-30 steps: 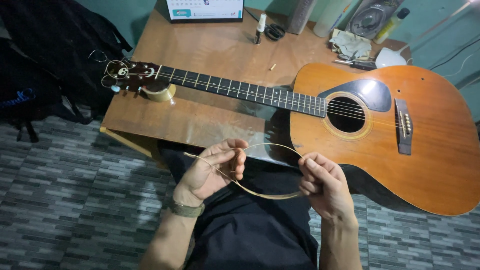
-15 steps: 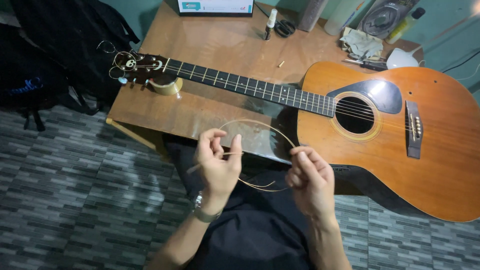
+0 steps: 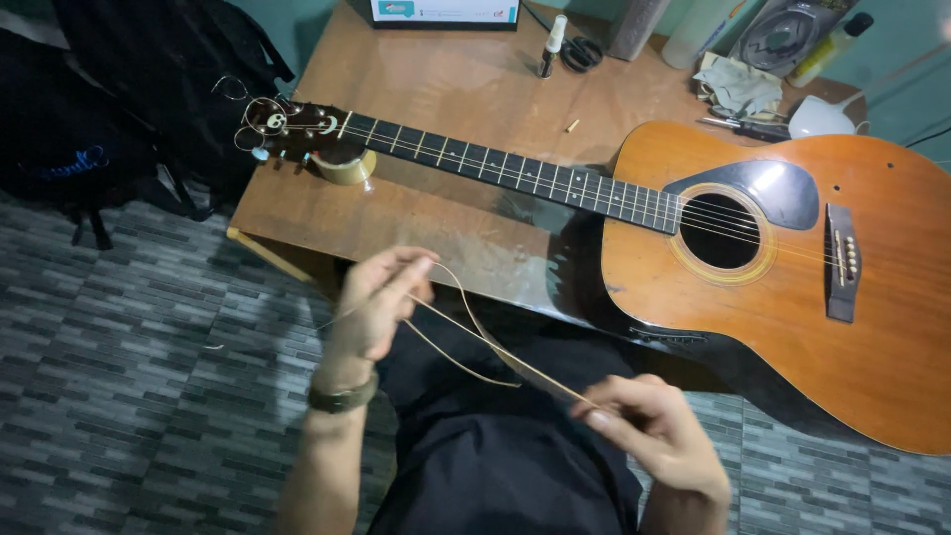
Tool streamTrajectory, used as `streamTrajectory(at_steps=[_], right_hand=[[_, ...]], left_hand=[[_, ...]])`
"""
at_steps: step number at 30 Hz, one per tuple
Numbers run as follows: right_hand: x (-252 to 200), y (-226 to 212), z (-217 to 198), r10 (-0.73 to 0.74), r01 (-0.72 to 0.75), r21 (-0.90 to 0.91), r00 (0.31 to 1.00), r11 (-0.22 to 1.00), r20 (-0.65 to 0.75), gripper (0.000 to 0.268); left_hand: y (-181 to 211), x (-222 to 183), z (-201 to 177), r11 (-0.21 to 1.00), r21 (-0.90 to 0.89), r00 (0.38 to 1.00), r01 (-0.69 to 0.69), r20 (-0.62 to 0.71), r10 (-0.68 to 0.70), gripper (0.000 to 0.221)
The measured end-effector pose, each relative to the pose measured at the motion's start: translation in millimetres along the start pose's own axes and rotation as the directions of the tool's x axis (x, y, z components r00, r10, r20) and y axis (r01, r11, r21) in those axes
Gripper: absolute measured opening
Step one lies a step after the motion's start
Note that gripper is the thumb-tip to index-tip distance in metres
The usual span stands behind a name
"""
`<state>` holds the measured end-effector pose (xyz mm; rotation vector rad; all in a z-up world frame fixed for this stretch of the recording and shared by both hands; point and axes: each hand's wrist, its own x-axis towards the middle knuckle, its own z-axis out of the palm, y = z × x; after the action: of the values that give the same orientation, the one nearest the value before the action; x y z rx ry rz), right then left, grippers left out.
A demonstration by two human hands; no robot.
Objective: Installing a new string on an acoustic guitar by uncoiling it, securing it at the bridge, and winding it at the headstock.
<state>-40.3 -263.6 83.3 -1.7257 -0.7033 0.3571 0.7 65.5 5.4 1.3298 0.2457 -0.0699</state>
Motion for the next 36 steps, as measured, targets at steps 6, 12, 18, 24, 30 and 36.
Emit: streamTrajectory(at_steps=[6, 12, 18, 24, 30, 36], right_hand=[[-57.6, 12.9, -28.3, 0.111, -0.098, 0.051, 0.896, 0.994, -0.431, 0.024], [-87.5, 5.5, -42.4, 0.180, -0.234, -0.028, 0.814, 0.972, -0.552, 0.019], [-49.7, -2.8, -39.0, 0.080, -0.229, -0.383, 0.927, 0.895, -0.367, 0.019], [7.2, -15.8, -4.4, -0.328, 0.349, -0.697, 0.929, 0.627, 0.170, 0.016], [39.8, 1.1, 32.4, -0.487, 0.630, -0.529, 0.776, 0.569, 0.400, 0.026], [29.7, 8.7, 46.1, -0.646, 0.549, -0.811, 0.697, 0.202, 0.311, 0.041]], left_hand=[[25.4, -9.6, -74.9, 0.864, 0.479, 0.958, -0.155, 0.287, 0.012, 0.042], [41.4, -30.3, -148.6, 0.846, 0.532, 0.973, 0.037, -0.212, 0.091, 0.021], [-57.6, -19.6, -252.7, 0.704, 0.691, 0.985, 0.167, -0.151, -0.086, 0.016], [-14.4, -51.6, -53.5, 0.713, 0.596, 0.925, -0.369, 0.309, 0.221, 0.025], [15.7, -46.7, 111.4, 0.969, 0.102, 0.770, -0.226, 0.628, 0.113, 0.077], [24.6, -47.3, 130.1, 0.990, -0.139, 0.932, 0.016, 0.360, 0.035, 0.041]])
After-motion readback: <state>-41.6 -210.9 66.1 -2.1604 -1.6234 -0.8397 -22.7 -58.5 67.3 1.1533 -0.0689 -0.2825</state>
